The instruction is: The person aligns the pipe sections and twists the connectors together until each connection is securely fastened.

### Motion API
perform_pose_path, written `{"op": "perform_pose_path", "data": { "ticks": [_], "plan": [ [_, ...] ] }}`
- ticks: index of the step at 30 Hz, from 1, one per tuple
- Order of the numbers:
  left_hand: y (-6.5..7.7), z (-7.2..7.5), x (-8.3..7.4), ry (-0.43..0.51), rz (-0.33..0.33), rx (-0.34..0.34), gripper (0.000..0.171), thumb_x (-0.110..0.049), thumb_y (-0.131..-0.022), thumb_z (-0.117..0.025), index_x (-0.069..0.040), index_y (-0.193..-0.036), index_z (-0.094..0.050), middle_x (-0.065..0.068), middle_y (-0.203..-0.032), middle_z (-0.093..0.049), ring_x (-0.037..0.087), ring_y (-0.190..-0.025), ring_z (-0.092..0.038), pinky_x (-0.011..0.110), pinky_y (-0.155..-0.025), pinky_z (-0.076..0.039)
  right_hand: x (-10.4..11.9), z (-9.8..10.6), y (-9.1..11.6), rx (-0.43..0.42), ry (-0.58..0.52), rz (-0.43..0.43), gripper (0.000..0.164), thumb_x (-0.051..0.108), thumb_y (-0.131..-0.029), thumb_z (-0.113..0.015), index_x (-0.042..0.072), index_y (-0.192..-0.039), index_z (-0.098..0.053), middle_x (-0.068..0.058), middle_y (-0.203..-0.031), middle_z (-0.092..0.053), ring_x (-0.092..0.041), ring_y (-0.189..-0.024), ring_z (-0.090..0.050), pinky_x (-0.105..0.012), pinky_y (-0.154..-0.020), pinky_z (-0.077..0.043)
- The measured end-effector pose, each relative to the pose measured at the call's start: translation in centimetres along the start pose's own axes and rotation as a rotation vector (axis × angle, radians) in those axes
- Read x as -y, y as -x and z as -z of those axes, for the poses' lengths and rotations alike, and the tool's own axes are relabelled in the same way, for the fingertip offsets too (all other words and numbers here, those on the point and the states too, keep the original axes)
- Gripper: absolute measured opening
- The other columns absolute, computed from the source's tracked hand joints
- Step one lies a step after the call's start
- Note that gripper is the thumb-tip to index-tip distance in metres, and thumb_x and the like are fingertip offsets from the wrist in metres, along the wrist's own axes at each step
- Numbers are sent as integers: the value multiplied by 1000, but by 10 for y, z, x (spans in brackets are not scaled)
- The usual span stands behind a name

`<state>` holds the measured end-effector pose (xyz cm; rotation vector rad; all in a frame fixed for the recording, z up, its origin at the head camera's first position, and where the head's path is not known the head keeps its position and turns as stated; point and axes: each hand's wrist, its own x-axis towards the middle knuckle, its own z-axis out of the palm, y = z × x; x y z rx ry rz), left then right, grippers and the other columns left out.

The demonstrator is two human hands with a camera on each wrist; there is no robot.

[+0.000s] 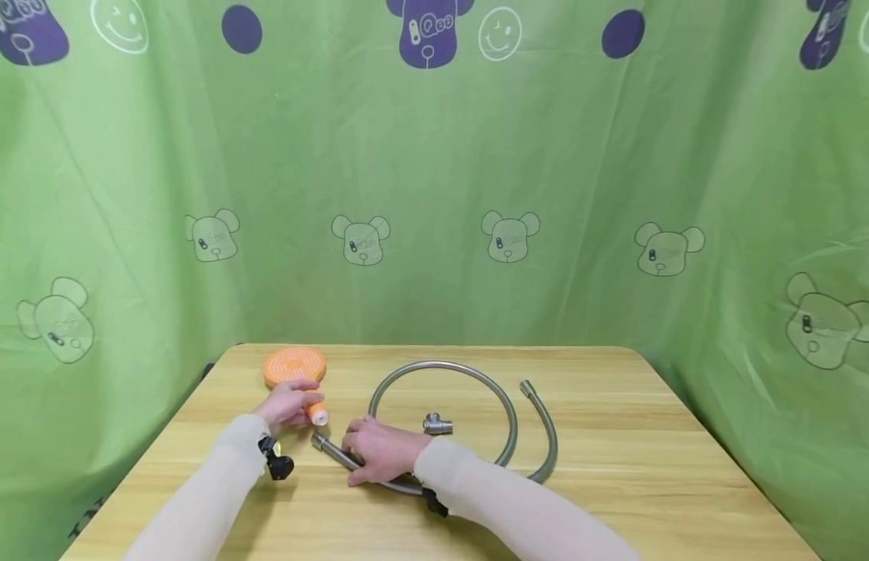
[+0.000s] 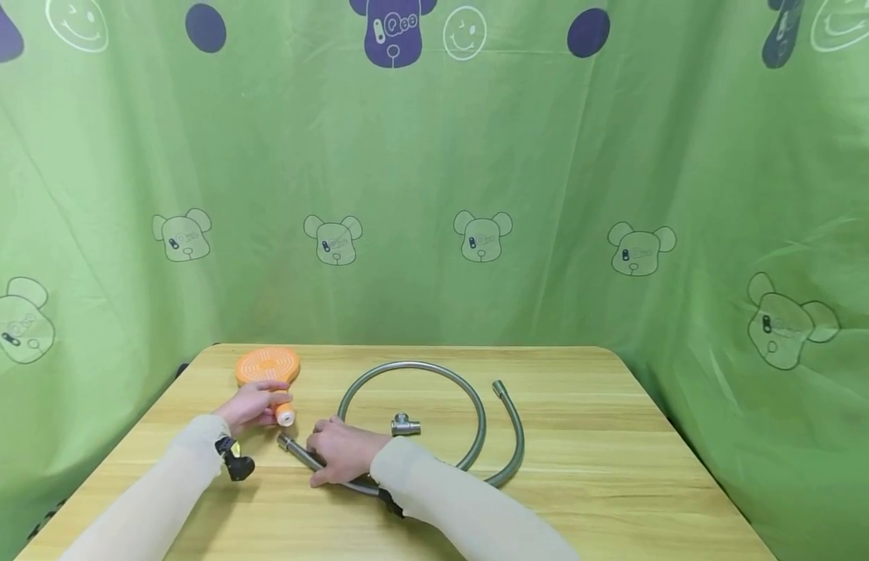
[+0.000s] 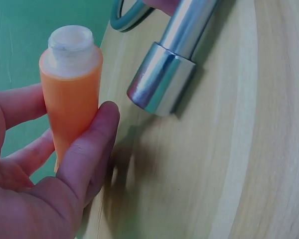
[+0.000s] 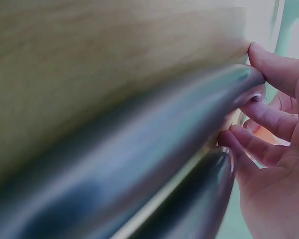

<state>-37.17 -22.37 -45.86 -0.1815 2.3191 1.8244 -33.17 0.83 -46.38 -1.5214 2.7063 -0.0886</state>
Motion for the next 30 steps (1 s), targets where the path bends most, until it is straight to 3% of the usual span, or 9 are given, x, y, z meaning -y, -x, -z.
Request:
{"op": "perform_pose_path", "data": {
  "ticks": [7,12,18,25,30],
  "plan": [
    [1,1,-4,88,3,10,57,-8,-98,-60,10,-147,-37,19,-110,-61,15,-81,-65,28,-73,-60,0,1,0,6,-3,-14,43,49,-87,-75,18,-116,-69,1,-125,-60,-11,-108,-51,-19,-89,-47],
    [0,5,-2,118,2,55,61,-9,-100,-58,10,-150,-31,28,-122,-57,15,-79,-66,27,-72,-60,2,1,0,17,-6,-26,44,50,-86,-75,20,-118,-68,2,-125,-59,-10,-108,-50,-19,-89,-47],
    [0,9,4,98,41,34,63,-15,-99,-62,2,-152,-35,19,-110,-67,11,-69,-66,24,-63,-58,4,3,0,35,-23,-45,44,50,-86,-76,21,-118,-68,3,-126,-58,-9,-107,-50,-19,-88,-47],
    [-1,8,7,179,24,38,64,-10,-98,-62,5,-153,-32,27,-136,-55,12,-78,-66,26,-72,-60,4,2,0,23,-31,-35,44,48,-86,-77,20,-119,-68,3,-129,-58,-10,-109,-50,-20,-90,-47],
    [-1,5,7,213,12,34,64,-8,-98,-62,6,-153,-30,29,-135,-53,12,-78,-67,27,-73,-60,2,1,-1,12,-55,-27,45,45,-85,-77,19,-120,-68,5,-124,-58,-8,-109,-50,-19,-92,-47]
  ]
}}
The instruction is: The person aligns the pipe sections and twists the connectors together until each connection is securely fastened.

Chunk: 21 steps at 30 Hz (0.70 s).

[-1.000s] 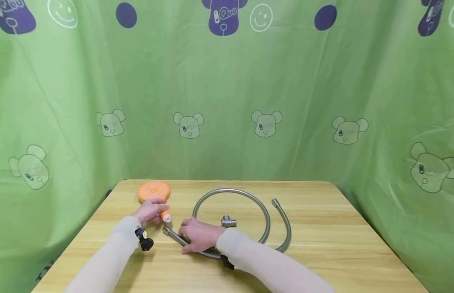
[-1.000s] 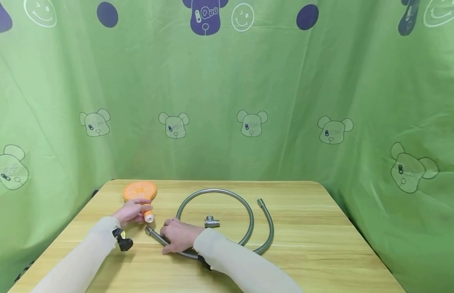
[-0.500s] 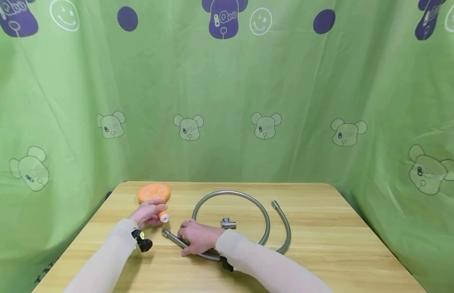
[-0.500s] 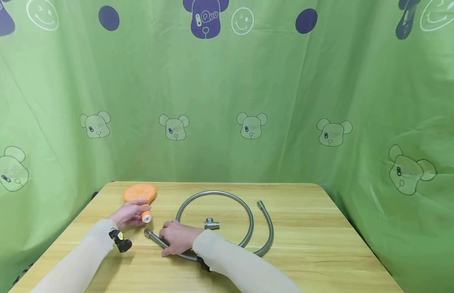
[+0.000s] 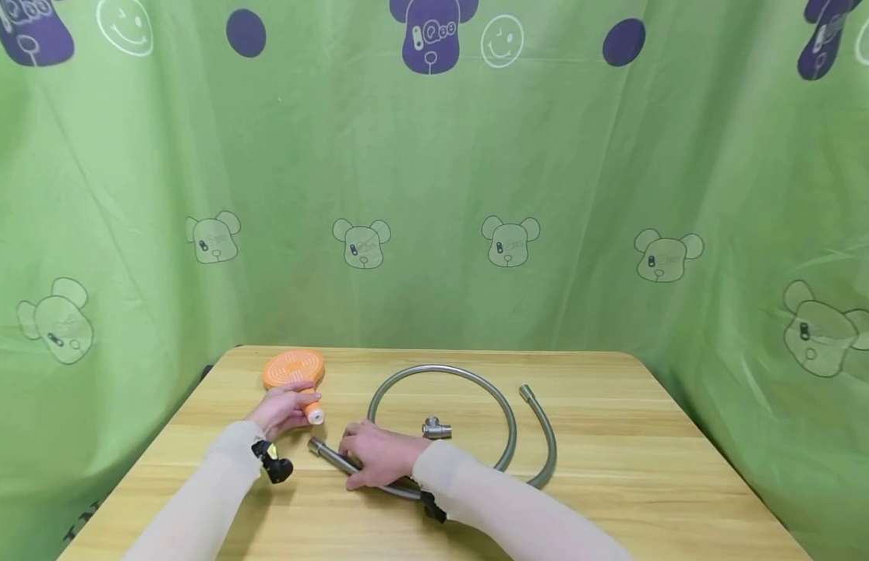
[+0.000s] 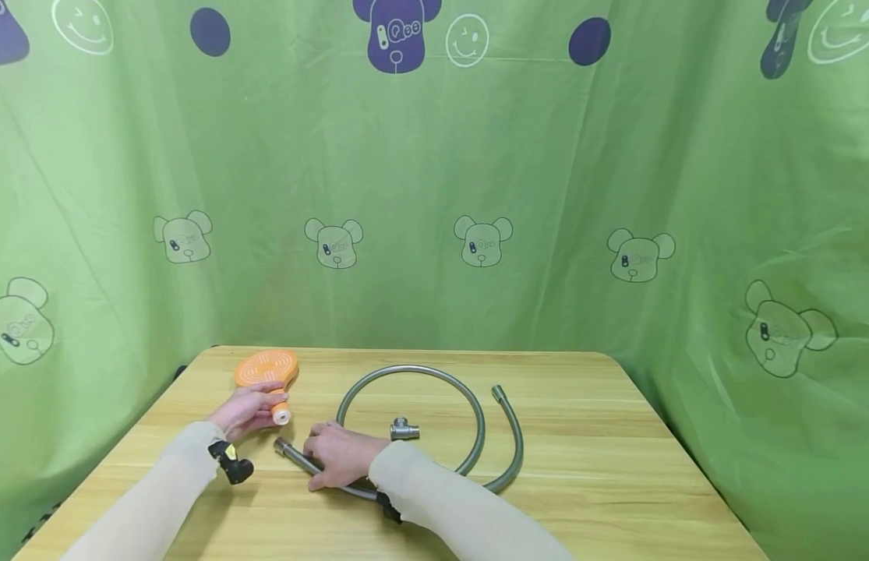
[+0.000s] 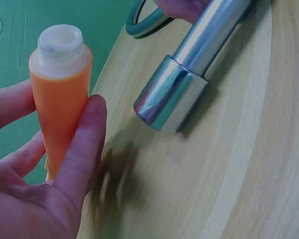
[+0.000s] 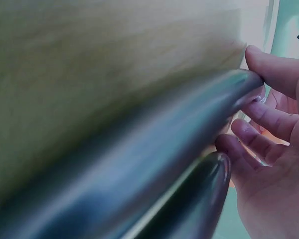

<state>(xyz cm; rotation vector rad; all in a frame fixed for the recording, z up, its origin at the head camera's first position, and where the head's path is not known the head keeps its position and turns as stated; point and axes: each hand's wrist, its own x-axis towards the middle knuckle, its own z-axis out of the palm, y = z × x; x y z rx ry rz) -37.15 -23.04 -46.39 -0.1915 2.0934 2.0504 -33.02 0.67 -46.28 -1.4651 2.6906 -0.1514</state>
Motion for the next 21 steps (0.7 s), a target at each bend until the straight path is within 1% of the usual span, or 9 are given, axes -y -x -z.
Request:
{"op": "perform_pose_path", "data": {
  "ticks": [4,8,11,14,18,21],
  "plan": [
    [2,1,-1,26,-16,-12,66,-6,-98,-62,7,-153,-28,29,-131,-55,14,-78,-68,29,-73,-61,-1,-1,-1,-4,-34,7,43,43,-87,-77,18,-120,-68,7,-118,-56,-6,-107,-49,-16,-89,-46],
    [3,2,-3,54,-37,-39,67,-4,-97,-63,6,-153,-28,24,-120,-61,15,-77,-69,29,-73,-61,-2,-2,-1,-13,-62,1,41,39,-87,-77,16,-120,-67,8,-114,-55,-5,-104,-48,-15,-86,-45],
    [4,3,-4,57,-51,-70,68,-3,-95,-65,5,-153,-30,21,-115,-63,16,-77,-69,29,-72,-61,-2,-1,-1,-20,-83,-9,40,36,-87,-78,15,-120,-67,8,-110,-53,-4,-102,-48,-15,-85,-45],
    [4,4,-5,46,-67,-108,69,-3,-93,-67,5,-152,-32,20,-113,-64,16,-76,-70,29,-71,-61,-1,0,0,-23,-100,-13,40,34,-88,-78,14,-120,-66,9,-108,-53,-4,-101,-48,-15,-84,-45],
    [6,7,-6,34,-75,-155,69,-3,-92,-69,5,-152,-33,21,-116,-61,16,-76,-69,29,-70,-61,1,1,-1,-34,-138,-14,40,31,-87,-78,13,-120,-66,9,-105,-52,-3,-97,-47,-14,-83,-45],
    [6,10,-6,39,-77,-171,71,-3,-92,-69,4,-152,-32,27,-127,-54,17,-81,-69,31,-74,-61,2,0,-1,-42,-218,-17,37,27,-86,-79,12,-117,-65,10,-101,-52,-1,-91,-47,-14,-79,-44]
  ]
}}
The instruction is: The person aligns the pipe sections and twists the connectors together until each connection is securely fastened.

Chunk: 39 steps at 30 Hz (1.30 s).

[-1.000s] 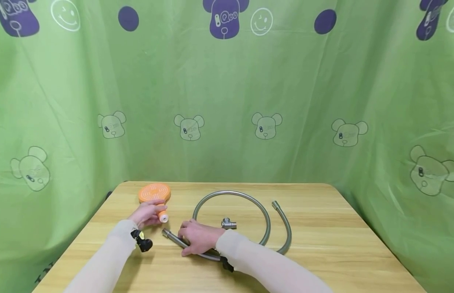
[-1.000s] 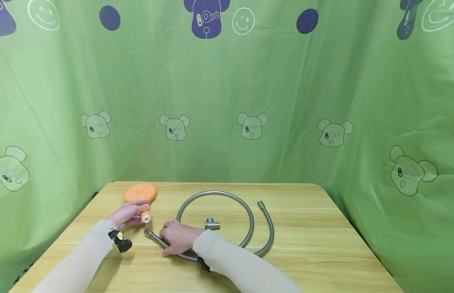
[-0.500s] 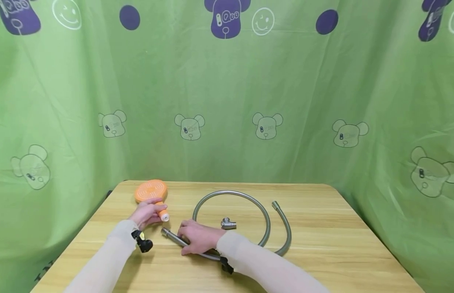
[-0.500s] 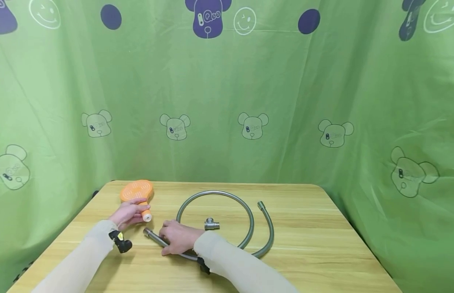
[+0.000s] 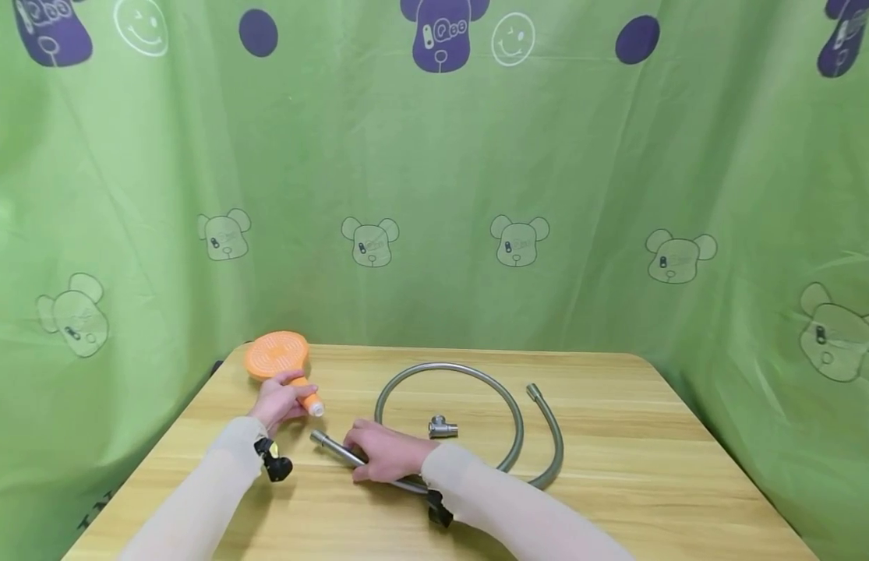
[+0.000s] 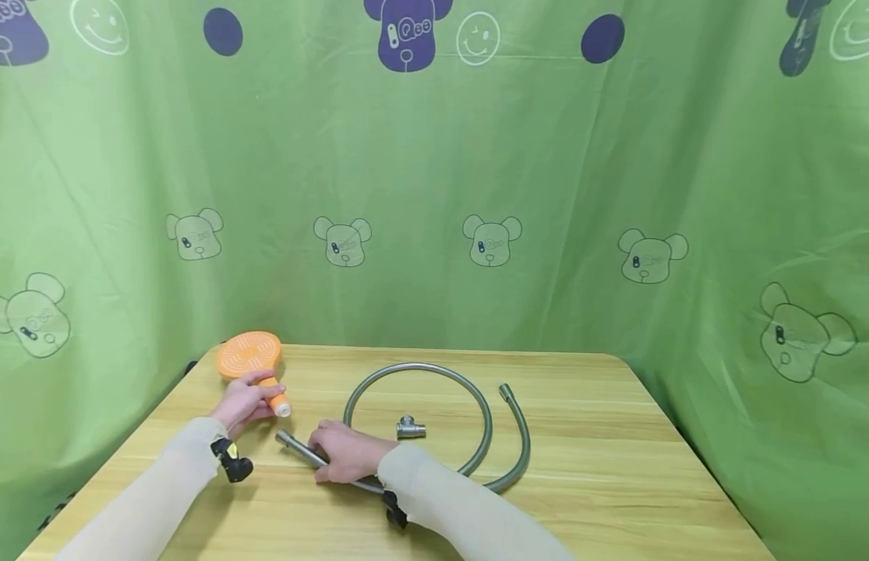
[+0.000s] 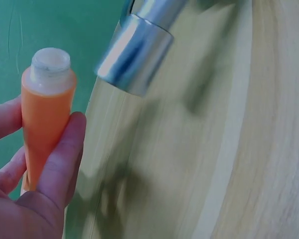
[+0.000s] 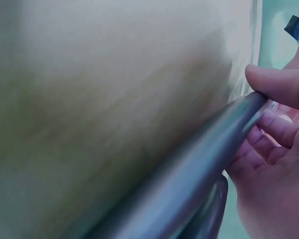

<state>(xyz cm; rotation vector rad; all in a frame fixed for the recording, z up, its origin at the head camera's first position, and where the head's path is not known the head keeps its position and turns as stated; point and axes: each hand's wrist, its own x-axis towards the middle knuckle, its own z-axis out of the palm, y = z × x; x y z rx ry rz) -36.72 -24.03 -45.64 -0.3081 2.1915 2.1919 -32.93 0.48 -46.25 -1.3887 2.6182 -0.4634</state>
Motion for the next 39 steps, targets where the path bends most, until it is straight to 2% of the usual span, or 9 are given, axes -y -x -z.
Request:
{"op": "perform_pose_path", "data": {
  "ticks": [4,8,19,26,30,39],
  "plan": [
    [0,2,0,11,-5,-9,71,-3,-92,-69,2,-152,-32,31,-140,-43,19,-89,-67,32,-80,-61,3,1,2,0,-125,-21,36,20,-85,-80,11,-115,-63,9,-98,-53,0,-85,-50,-14,-75,-46],
    [2,4,0,7,-18,-21,68,-2,-93,-67,2,-152,-32,32,-142,-41,20,-89,-66,33,-80,-61,2,2,3,-3,-204,-36,39,14,-84,-79,9,-118,-61,8,-97,-54,-1,-82,-52,-15,-71,-48],
    [5,0,-5,-5,-53,-43,69,-1,-92,-68,2,-152,-34,33,-146,-36,16,-84,-66,28,-74,-61,1,8,3,-79,-266,-39,47,3,-81,-74,9,-125,-60,5,-93,-61,-1,-78,-54,-16,-71,-50],
    [8,0,-1,-22,-63,-53,69,-1,-92,-69,3,-151,-35,34,-144,-36,18,-84,-65,28,-72,-61,4,9,5,-112,-336,-50,54,-3,-79,-72,8,-130,-57,2,-96,-63,-2,-80,-55,-17,-74,-50],
    [8,0,1,-22,-75,-70,68,0,-91,-69,3,-151,-35,33,-142,-37,19,-85,-65,28,-73,-61,3,8,4,-125,-411,-70,55,-8,-77,-68,7,-129,-57,-5,-103,-65,-5,-83,-56,-18,-76,-51],
    [9,-1,-4,-48,-92,-94,67,0,-91,-68,2,-150,-36,33,-140,-41,21,-88,-64,26,-72,-60,5,13,0,-166,-541,-122,63,-13,-77,-63,8,-135,-53,-12,-105,-62,-9,-83,-55,-21,-75,-50]
  ]
}}
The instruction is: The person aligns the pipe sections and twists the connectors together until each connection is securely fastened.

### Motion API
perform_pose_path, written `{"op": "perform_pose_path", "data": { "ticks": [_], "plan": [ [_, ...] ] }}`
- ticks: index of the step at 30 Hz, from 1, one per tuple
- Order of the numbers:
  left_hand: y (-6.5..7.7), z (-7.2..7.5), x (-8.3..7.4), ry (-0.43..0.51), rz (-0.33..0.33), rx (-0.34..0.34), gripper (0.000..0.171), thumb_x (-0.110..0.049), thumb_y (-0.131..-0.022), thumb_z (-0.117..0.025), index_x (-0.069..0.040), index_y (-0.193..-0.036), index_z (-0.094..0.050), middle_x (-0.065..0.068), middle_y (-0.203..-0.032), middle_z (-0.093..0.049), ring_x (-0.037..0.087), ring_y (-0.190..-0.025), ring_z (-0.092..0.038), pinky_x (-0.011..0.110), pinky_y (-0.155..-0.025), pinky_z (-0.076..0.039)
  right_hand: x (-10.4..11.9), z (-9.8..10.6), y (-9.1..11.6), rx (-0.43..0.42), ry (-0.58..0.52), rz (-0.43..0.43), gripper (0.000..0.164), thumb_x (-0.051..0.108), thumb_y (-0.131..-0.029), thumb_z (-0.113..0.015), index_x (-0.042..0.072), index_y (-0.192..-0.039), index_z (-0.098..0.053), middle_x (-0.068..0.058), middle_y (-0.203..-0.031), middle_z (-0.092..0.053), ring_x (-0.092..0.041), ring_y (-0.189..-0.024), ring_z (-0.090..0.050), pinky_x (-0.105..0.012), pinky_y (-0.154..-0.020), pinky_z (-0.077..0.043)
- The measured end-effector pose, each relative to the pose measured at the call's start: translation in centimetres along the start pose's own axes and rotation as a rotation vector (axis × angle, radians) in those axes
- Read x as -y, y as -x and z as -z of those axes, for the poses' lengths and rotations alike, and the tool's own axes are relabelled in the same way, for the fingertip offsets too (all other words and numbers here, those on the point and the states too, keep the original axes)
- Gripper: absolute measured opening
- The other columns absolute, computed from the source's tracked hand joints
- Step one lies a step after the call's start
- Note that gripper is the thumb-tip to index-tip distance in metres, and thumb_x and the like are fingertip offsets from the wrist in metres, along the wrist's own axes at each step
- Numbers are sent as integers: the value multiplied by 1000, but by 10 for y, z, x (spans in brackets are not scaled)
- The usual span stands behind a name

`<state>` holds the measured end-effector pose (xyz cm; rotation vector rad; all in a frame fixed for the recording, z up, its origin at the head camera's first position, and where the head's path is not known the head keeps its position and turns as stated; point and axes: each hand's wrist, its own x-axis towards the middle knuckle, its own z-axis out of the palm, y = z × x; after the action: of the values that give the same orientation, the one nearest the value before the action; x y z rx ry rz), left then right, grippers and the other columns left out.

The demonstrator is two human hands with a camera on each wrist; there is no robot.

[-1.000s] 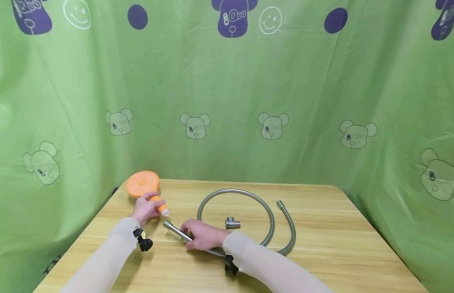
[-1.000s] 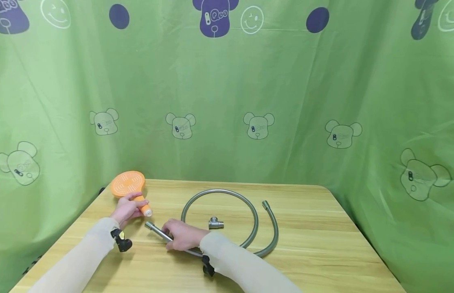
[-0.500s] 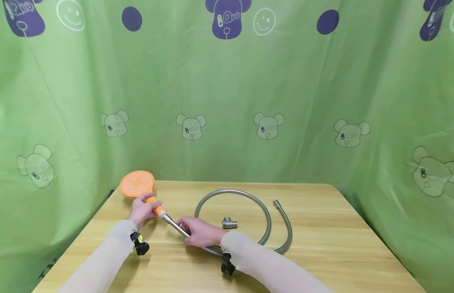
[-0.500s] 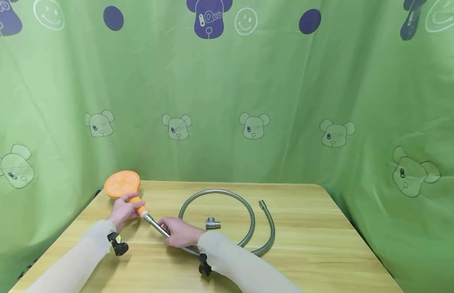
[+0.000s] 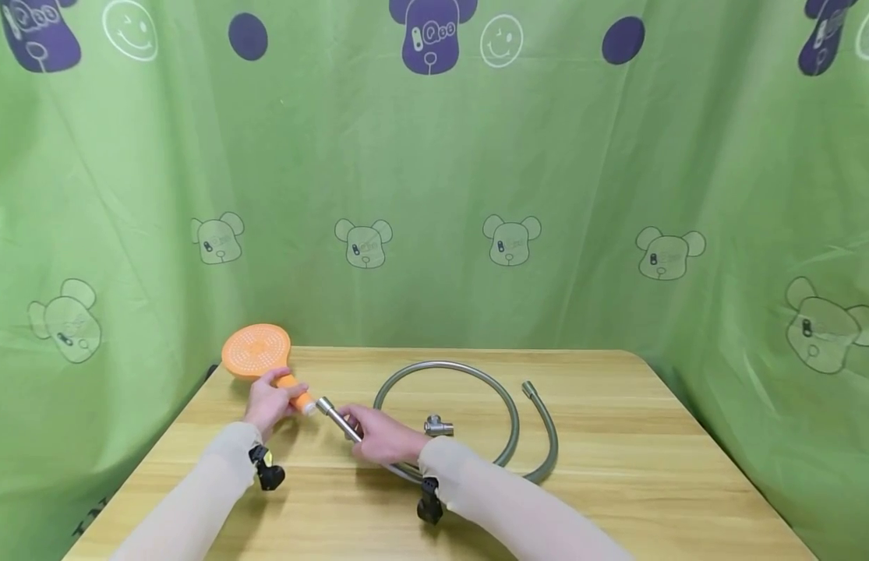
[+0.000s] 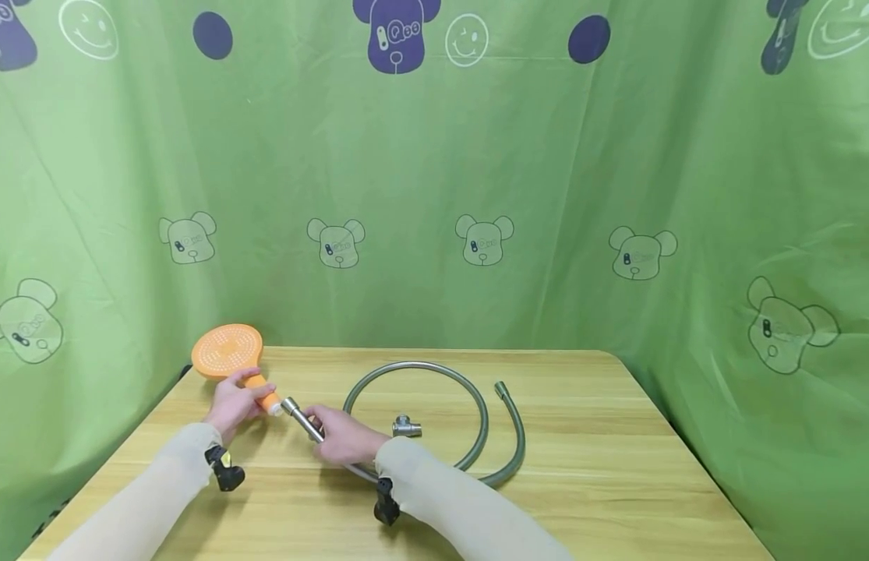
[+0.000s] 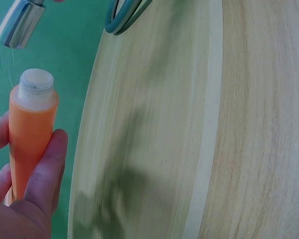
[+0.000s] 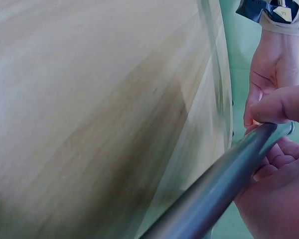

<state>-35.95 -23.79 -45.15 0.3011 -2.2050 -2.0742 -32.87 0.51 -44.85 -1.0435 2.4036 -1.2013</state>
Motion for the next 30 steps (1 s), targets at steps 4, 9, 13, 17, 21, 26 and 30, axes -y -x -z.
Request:
{"op": "perform_pose_path", "data": {
  "ticks": [4,9,13,17,21,26,30],
  "plan": [
    [1,1,-1,-11,3,5,68,-2,-92,-68,2,-151,-35,33,-142,-39,24,-94,-63,27,-75,-60,1,1,-1,-13,-40,-16,67,-14,-77,-62,8,-139,-51,-16,-108,-62,-9,-83,-54,-21,-74,-50],
    [1,0,-1,-14,10,1,68,-2,-92,-68,1,-151,-35,32,-141,-39,23,-93,-63,26,-74,-60,2,1,-3,-42,-29,-24,64,-13,-81,-62,9,-140,-50,-14,-105,-62,-9,-82,-54,-20,-73,-49],
    [2,-2,-1,-13,10,3,67,-2,-92,-68,0,-151,-36,31,-140,-41,20,-91,-63,25,-73,-59,2,0,-5,-88,7,-31,54,-6,-87,-66,10,-137,-53,-6,-95,-61,-8,-77,-53,-21,-70,-48],
    [5,-1,-3,-12,13,1,68,-3,-92,-69,0,-151,-36,31,-141,-40,20,-90,-63,25,-73,-59,3,-3,-9,-119,24,-33,44,6,-92,-69,11,-134,-55,0,-86,-58,-8,-70,-52,-21,-63,-47],
    [6,2,-4,-22,21,-13,69,-4,-92,-69,0,-152,-36,32,-142,-40,20,-89,-63,26,-74,-60,4,-6,-14,-141,8,-32,37,17,-96,-68,11,-131,-57,3,-79,-55,-7,-64,-49,-21,-55,-44],
    [7,1,-7,-13,14,-16,71,-4,-92,-70,1,-152,-34,34,-143,-38,22,-93,-64,29,-78,-61,5,-6,-18,-153,14,-31,30,14,-96,-67,7,-124,-60,4,-76,-54,-7,-61,-48,-21,-52,-41],
    [6,0,-8,-11,13,-30,69,-3,-92,-69,1,-152,-34,34,-143,-39,23,-92,-64,29,-77,-61,7,-7,-21,-154,42,-39,27,9,-94,-66,3,-120,-60,4,-83,-58,-7,-67,-51,-21,-58,-45]
  ]
}}
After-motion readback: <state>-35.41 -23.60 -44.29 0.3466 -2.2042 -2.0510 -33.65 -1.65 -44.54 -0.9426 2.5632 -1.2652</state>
